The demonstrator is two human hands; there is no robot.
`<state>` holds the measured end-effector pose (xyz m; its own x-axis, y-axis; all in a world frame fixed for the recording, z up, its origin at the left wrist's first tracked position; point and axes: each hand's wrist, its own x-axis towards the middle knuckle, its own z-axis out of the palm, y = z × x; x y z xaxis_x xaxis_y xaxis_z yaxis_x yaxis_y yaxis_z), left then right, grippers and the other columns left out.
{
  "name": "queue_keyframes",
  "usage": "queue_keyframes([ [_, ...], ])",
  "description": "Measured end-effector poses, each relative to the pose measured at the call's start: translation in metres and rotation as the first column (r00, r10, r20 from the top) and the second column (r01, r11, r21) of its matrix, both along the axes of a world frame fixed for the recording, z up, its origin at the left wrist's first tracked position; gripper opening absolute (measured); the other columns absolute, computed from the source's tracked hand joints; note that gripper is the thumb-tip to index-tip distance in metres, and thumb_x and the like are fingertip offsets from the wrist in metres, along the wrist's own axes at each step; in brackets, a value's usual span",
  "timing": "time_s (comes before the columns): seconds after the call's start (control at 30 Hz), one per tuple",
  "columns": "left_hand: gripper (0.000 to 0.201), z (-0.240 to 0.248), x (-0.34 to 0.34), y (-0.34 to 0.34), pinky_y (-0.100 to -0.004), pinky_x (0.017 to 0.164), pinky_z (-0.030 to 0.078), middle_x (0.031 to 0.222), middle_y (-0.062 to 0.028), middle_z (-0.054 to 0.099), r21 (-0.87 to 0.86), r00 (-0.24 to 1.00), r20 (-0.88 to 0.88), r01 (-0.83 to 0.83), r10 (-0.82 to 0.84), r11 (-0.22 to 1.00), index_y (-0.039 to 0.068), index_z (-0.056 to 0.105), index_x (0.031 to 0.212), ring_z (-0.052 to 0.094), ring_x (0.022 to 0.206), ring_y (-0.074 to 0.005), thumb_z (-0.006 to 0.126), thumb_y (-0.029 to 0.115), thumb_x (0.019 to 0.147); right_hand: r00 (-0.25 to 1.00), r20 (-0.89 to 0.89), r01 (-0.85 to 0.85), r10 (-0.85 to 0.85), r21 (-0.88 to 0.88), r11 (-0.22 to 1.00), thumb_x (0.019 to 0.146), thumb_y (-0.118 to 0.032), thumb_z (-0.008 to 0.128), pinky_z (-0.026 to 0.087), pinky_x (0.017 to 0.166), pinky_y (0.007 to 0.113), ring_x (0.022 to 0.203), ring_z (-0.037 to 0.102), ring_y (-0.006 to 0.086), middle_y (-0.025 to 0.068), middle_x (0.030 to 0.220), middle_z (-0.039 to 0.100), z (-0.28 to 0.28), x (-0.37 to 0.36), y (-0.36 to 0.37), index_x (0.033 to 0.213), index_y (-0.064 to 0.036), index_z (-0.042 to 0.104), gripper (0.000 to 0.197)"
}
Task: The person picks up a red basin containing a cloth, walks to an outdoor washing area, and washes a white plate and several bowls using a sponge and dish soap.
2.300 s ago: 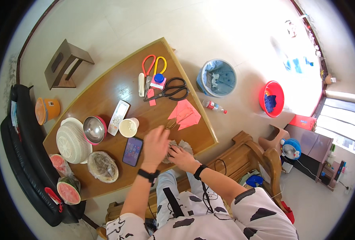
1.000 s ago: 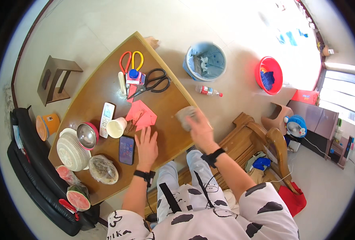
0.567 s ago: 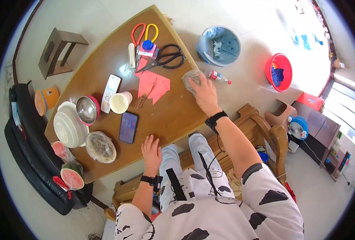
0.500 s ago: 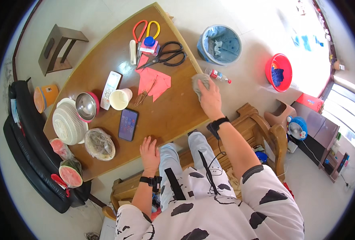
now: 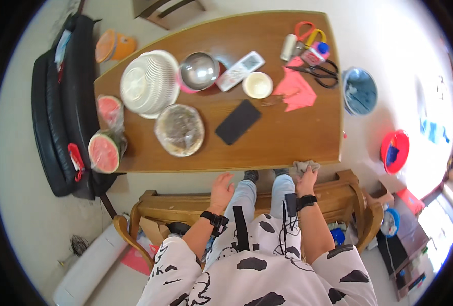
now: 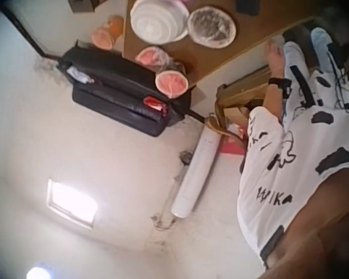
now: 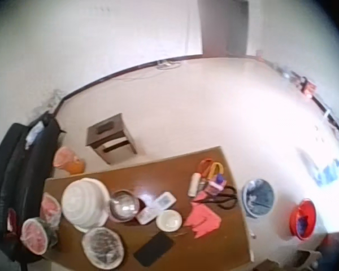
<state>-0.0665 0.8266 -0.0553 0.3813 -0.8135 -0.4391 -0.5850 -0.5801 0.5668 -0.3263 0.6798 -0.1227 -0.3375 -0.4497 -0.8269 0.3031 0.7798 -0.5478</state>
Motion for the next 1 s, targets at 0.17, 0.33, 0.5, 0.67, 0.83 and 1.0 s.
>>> queue_keyframes([
  [0.17,0.027,-0.002,0.019,0.032,-0.0383,0.09,0.041,0.113,-0.0156,0.054,0.046,0.979,-0.135,-0.15,0.155,0.988,0.003,0.056,0.104,0.049,0.105,-0.034,0.054,0.01,0.078,0.994,-0.09,-0.028,0.056,0.289,0.957,0.089,-0.024,0.041,0.043,0.069,0.041,0.102,0.046,0.0208,0.001,0.123,0.043,-0.022,0.066,0.022,0.123,-0.0206,0.033,0.035],
  [0.33,0.026,-0.013,0.027,0.087,-0.0367,0.085,0.044,0.11,-0.0157,0.055,0.048,0.922,-0.206,-0.325,0.328,0.944,0.004,0.057,0.104,0.052,0.1,-0.0332,0.054,0.011,0.08,0.981,0.155,-0.157,0.115,0.29,0.944,0.09,-0.024,0.04,0.041,0.074,0.043,0.099,0.049,0.0202,0.0,0.113,0.05,-0.02,0.145,0.07,0.115,-0.0206,0.043,0.026],
  [0.5,0.029,-0.01,0.037,0.119,-0.0356,0.086,0.043,0.108,-0.0179,0.056,0.119,0.873,-0.234,-0.411,0.427,0.904,0.002,0.056,0.107,0.053,0.1,-0.0333,0.056,0.011,0.079,0.896,0.408,-0.307,0.172,0.292,0.906,0.09,-0.023,0.038,0.039,0.079,0.044,0.097,0.051,0.0198,-0.0005,0.106,0.056,-0.01,0.235,0.112,0.109,-0.0206,0.051,0.023],
  [0.67,0.038,-0.016,0.052,0.15,-0.0345,0.084,0.043,0.114,-0.0181,0.052,0.11,0.683,-0.291,-0.671,0.67,0.733,0.002,0.049,0.117,0.053,0.101,-0.0291,0.055,0.012,0.081,0.767,0.587,-0.49,0.26,0.274,0.828,0.088,-0.023,0.045,0.042,0.073,0.044,0.096,0.051,0.0214,0.0025,0.109,0.054,-0.001,0.295,0.149,0.11,-0.0162,0.049,0.023],
  [0.83,0.047,0.035,0.087,0.1,-0.0377,0.09,0.039,0.123,-0.0204,0.044,-0.4,0.609,-0.028,-0.734,0.793,0.549,0.003,0.039,0.127,0.047,0.109,-0.0336,0.053,0.011,0.083,0.115,0.349,-0.957,0.93,-0.211,0.197,0.089,-0.026,0.048,0.041,0.082,0.045,0.1,0.051,0.0219,0.0066,0.11,0.053,0.015,0.301,0.156,0.129,-0.0116,0.037,0.044],
  [1.0,0.043,0.024,0.133,0.105,-0.0384,0.095,0.035,0.129,-0.0197,0.038,-0.36,0.737,-0.154,-0.662,0.658,0.657,0.003,0.044,0.125,0.038,0.118,-0.0335,0.05,0.005,0.082,-0.088,0.582,-0.928,0.808,-0.343,0.146,0.093,-0.032,0.042,0.033,0.096,0.042,0.119,0.042,0.0264,0.0126,0.132,0.042,0.097,0.334,0.126,0.142,-0.0162,0.012,0.059],
])
